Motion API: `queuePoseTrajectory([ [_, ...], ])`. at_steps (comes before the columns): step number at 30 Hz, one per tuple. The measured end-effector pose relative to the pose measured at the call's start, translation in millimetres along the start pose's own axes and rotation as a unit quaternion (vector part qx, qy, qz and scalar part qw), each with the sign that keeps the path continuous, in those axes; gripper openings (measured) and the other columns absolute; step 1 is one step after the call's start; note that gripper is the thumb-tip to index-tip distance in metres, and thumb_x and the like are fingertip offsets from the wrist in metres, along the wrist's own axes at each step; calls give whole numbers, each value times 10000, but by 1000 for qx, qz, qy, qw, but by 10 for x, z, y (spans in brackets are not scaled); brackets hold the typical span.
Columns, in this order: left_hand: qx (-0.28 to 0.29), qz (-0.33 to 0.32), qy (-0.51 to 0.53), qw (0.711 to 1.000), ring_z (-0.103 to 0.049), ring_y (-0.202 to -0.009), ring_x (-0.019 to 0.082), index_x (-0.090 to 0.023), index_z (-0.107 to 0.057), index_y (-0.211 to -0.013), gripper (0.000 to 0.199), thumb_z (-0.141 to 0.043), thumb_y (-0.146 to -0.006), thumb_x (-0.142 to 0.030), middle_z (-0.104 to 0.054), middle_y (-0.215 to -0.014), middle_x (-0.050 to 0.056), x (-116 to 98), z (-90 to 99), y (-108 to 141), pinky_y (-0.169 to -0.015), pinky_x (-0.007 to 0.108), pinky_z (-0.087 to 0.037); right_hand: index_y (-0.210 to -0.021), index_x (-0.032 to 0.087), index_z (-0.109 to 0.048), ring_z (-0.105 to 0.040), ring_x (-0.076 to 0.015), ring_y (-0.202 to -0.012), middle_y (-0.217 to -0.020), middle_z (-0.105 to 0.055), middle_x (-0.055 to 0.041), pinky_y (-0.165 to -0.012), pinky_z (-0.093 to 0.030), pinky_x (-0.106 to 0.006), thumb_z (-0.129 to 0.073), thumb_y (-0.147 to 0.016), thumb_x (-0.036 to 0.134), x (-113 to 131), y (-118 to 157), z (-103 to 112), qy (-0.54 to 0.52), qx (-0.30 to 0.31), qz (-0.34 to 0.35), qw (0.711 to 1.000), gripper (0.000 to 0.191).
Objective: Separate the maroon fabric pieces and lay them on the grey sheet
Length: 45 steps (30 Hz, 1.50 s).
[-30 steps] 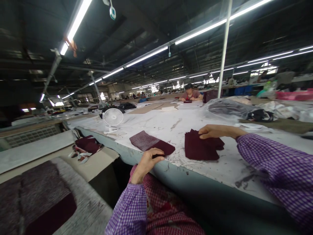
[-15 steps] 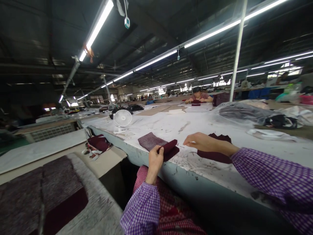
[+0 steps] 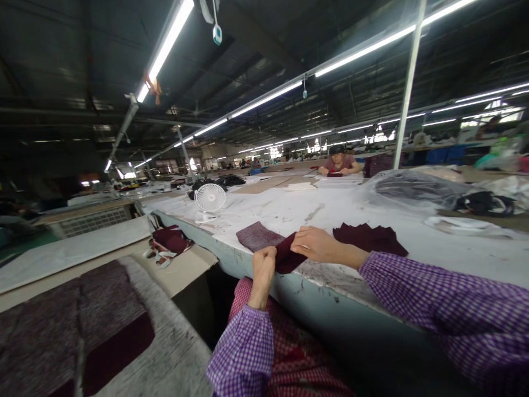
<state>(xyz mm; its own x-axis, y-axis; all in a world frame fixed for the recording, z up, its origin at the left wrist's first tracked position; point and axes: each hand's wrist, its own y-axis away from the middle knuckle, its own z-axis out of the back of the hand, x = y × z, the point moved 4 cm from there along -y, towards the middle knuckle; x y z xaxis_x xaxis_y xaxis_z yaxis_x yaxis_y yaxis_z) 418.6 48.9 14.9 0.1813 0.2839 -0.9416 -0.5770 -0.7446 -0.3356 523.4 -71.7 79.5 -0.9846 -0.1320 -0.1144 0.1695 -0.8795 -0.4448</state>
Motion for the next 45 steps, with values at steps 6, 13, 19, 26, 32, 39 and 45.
queuePoseTrajectory([
  [6,33,-41,-93,994,-556,-667,147,-140,-688,-725,195,-655,-674,-326,-635,-673,15,-59,-68,2,-639,238,-408,-1058,159,-658,-597,-193,-905,-1029,-655,-88,-822,-440,-319,-463,-904,251,-23,54,-165,-35,55,-24,998,265],
  [13,-78,37,130,988,-566,-624,128,-134,-624,-725,112,-628,-714,-245,-631,-671,15,175,25,-103,-639,250,-453,-1192,105,-605,-554,-243,-1099,-1215,-603,-138,-978,-386,-387,-411,-920,297,-66,105,-356,-26,70,-58,996,386],
  [19,-255,86,369,890,-608,-668,146,-154,-526,-807,58,-484,-801,-115,-597,-692,23,49,688,-256,-697,325,-521,-1239,91,-573,-527,-248,-1143,-1256,-578,-138,-1010,-361,-394,-386,-919,305,-89,98,-380,-31,98,-50,993,428],
  [26,-315,-56,231,919,-556,-732,111,-204,-468,-829,35,-470,-854,-178,-577,-768,-4,-326,998,-160,-706,238,-469,-1188,118,-598,-529,-260,-1128,-1222,-597,-140,-1000,-362,-407,-445,-880,304,-105,43,-352,-94,112,-79,986,391],
  [32,-17,-121,-130,984,-544,-636,137,-163,-548,-747,135,-502,-828,-260,-593,-673,3,-490,-11,151,-630,253,-428,-1039,120,-616,-637,-235,-841,-969,-677,-170,-767,-503,-378,-225,-891,655,-403,163,-209,-458,66,-350,815,679],
  [39,296,-237,-231,896,-591,-1055,202,-171,-631,-919,147,-518,-828,-195,-635,-1182,68,-642,-602,674,-930,311,-438,-1343,185,-416,-579,-241,-999,-1200,-583,-134,-710,-499,-292,-614,-750,594,-441,758,202,-459,145,-426,766,747],
  [45,333,-253,-268,868,-563,-1120,215,-165,-644,-865,127,-524,-827,-185,-616,-1217,76,-642,-651,751,-983,331,-425,-1473,193,-196,-513,-247,-1110,-1297,-503,-142,-816,-479,-313,-630,-757,504,-348,992,345,-450,199,-302,816,893],
])
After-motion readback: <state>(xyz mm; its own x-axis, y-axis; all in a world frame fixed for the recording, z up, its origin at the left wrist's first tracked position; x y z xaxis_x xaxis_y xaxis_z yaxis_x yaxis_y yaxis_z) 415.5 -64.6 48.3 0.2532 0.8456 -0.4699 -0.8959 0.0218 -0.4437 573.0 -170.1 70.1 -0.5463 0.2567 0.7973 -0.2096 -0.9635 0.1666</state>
